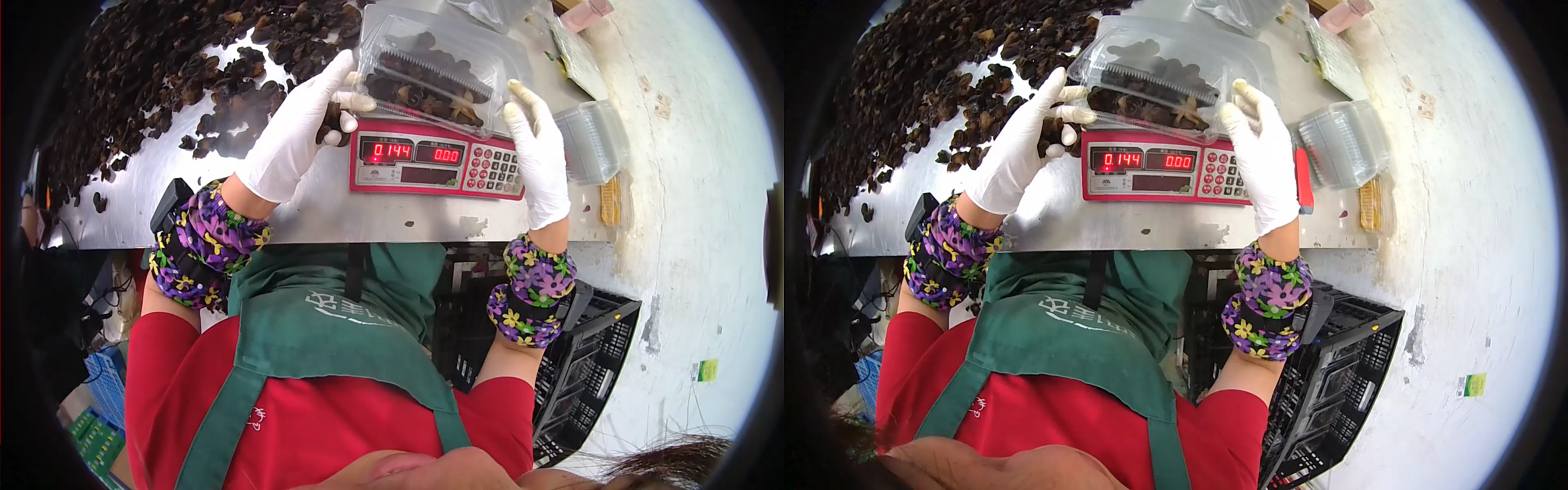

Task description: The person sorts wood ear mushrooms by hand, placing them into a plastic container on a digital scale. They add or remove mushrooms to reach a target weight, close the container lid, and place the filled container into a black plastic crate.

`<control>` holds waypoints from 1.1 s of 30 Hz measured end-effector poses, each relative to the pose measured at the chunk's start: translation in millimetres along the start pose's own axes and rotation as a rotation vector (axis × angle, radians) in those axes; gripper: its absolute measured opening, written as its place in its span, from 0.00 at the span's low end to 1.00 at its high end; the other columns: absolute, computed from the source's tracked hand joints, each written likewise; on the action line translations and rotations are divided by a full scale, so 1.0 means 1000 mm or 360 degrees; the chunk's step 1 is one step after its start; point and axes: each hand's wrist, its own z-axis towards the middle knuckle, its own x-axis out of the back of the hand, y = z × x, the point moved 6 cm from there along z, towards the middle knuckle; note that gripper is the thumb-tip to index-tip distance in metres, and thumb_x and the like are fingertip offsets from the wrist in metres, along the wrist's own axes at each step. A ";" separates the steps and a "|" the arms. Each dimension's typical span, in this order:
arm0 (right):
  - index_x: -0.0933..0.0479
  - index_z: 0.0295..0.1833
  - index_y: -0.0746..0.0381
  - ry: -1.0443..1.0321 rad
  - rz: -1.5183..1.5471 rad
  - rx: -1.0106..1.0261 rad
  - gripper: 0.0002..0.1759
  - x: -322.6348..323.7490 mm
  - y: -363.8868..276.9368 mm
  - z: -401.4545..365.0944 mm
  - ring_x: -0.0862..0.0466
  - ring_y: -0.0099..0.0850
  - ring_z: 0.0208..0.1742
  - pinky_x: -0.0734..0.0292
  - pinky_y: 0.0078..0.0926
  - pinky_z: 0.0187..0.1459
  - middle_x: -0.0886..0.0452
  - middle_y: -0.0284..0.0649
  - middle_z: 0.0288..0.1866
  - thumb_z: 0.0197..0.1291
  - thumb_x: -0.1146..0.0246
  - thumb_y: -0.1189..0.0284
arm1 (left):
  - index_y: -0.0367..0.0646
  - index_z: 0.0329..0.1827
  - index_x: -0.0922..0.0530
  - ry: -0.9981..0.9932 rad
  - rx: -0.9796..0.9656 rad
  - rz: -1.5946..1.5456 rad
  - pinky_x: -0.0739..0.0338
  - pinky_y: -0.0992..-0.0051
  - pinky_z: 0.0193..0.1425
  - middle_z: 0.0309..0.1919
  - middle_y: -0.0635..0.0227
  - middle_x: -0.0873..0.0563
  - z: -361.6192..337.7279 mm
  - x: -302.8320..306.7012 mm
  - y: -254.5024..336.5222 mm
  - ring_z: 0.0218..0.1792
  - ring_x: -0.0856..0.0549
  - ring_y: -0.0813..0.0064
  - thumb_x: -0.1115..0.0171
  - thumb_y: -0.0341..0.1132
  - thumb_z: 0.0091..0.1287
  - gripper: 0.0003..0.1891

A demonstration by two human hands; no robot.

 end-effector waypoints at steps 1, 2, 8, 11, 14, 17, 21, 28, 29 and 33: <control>0.25 0.67 0.65 0.0180 0.0017 0.0069 0.25 0.006 -0.003 0.000 0.20 0.33 0.64 0.27 0.32 0.66 0.18 0.46 0.63 0.70 0.33 0.64 | 0.42 0.62 0.22 -0.0007 -0.0008 0.0001 0.39 0.86 0.26 0.38 0.73 0.12 -0.001 -0.001 -0.001 0.29 0.24 0.88 0.44 0.63 0.75 0.31; 0.21 0.63 0.65 0.0356 0.0032 0.0142 0.22 0.013 -0.007 0.000 0.19 0.35 0.62 0.26 0.33 0.65 0.17 0.45 0.60 0.69 0.32 0.65 | 0.43 0.63 0.22 0.0091 -0.0053 0.0027 0.39 0.86 0.26 0.39 0.73 0.12 -0.004 0.001 0.000 0.29 0.24 0.89 0.43 0.62 0.75 0.30; 0.14 0.44 0.55 0.0354 -0.1097 0.0774 0.13 -0.009 -0.019 -0.002 0.20 0.46 0.60 0.27 0.45 0.62 0.17 0.48 0.55 0.57 0.27 0.60 | 0.45 0.60 0.17 0.0291 -0.0433 0.0150 0.33 0.88 0.30 0.41 0.76 0.13 -0.012 0.016 0.004 0.31 0.24 0.93 0.38 0.41 0.76 0.15; 0.13 0.42 0.52 0.0332 -0.1198 0.0724 0.16 -0.024 -0.011 0.007 0.23 0.48 0.64 0.29 0.45 0.67 0.19 0.49 0.59 0.53 0.26 0.55 | 0.44 0.57 0.15 0.0231 -0.0554 0.0264 0.33 0.88 0.31 0.39 0.77 0.13 -0.017 0.007 0.008 0.31 0.24 0.93 0.37 0.39 0.75 0.13; 0.13 0.40 0.52 0.0110 -0.1016 0.0503 0.15 -0.027 0.014 0.027 0.26 0.48 0.69 0.32 0.48 0.69 0.22 0.49 0.64 0.52 0.28 0.55 | 0.42 0.52 0.14 0.0121 -0.0664 0.0384 0.30 0.86 0.37 0.35 0.79 0.15 -0.022 -0.007 0.016 0.32 0.24 0.91 0.38 0.34 0.75 0.10; 0.13 0.40 0.50 0.0102 -0.1012 0.0490 0.14 -0.026 0.019 0.030 0.28 0.49 0.70 0.34 0.54 0.69 0.23 0.48 0.67 0.52 0.28 0.54 | 0.39 0.52 0.14 0.0026 -0.0926 0.0531 0.27 0.84 0.43 0.33 0.80 0.18 -0.023 -0.020 0.025 0.35 0.24 0.91 0.37 0.32 0.74 0.09; 0.13 0.41 0.48 0.0131 -0.1140 0.0318 0.15 -0.030 0.020 0.030 0.35 0.56 0.75 0.40 0.65 0.70 0.25 0.48 0.71 0.52 0.28 0.53 | 0.40 0.52 0.14 0.0121 -0.1229 0.0876 0.24 0.81 0.44 0.38 0.73 0.15 -0.019 -0.037 0.033 0.36 0.20 0.85 0.34 0.30 0.71 0.10; 0.16 0.43 0.56 0.0568 -0.1226 0.0795 0.14 -0.019 -0.011 0.014 0.30 0.53 0.71 0.35 0.58 0.68 0.22 0.49 0.64 0.56 0.28 0.60 | 0.40 0.51 0.14 0.0121 -0.1196 0.0872 0.21 0.81 0.44 0.41 0.70 0.13 -0.012 -0.041 0.023 0.39 0.16 0.84 0.33 0.25 0.70 0.09; 0.16 0.43 0.56 0.0556 -0.1224 0.0808 0.14 -0.021 -0.028 0.007 0.30 0.53 0.71 0.35 0.58 0.68 0.22 0.49 0.64 0.56 0.28 0.60 | 0.40 0.51 0.14 0.0138 -0.1196 0.0867 0.21 0.81 0.44 0.41 0.70 0.13 -0.015 -0.042 0.024 0.39 0.16 0.84 0.33 0.25 0.70 0.09; 0.19 0.45 0.65 0.0279 -0.0709 0.0572 0.11 -0.034 -0.074 -0.011 0.14 0.45 0.49 0.22 0.40 0.53 0.14 0.48 0.43 0.62 0.32 0.69 | 0.40 0.51 0.14 0.0127 -0.1450 0.0761 0.22 0.82 0.40 0.38 0.70 0.13 -0.031 -0.055 0.040 0.33 0.18 0.85 0.28 0.25 0.66 0.11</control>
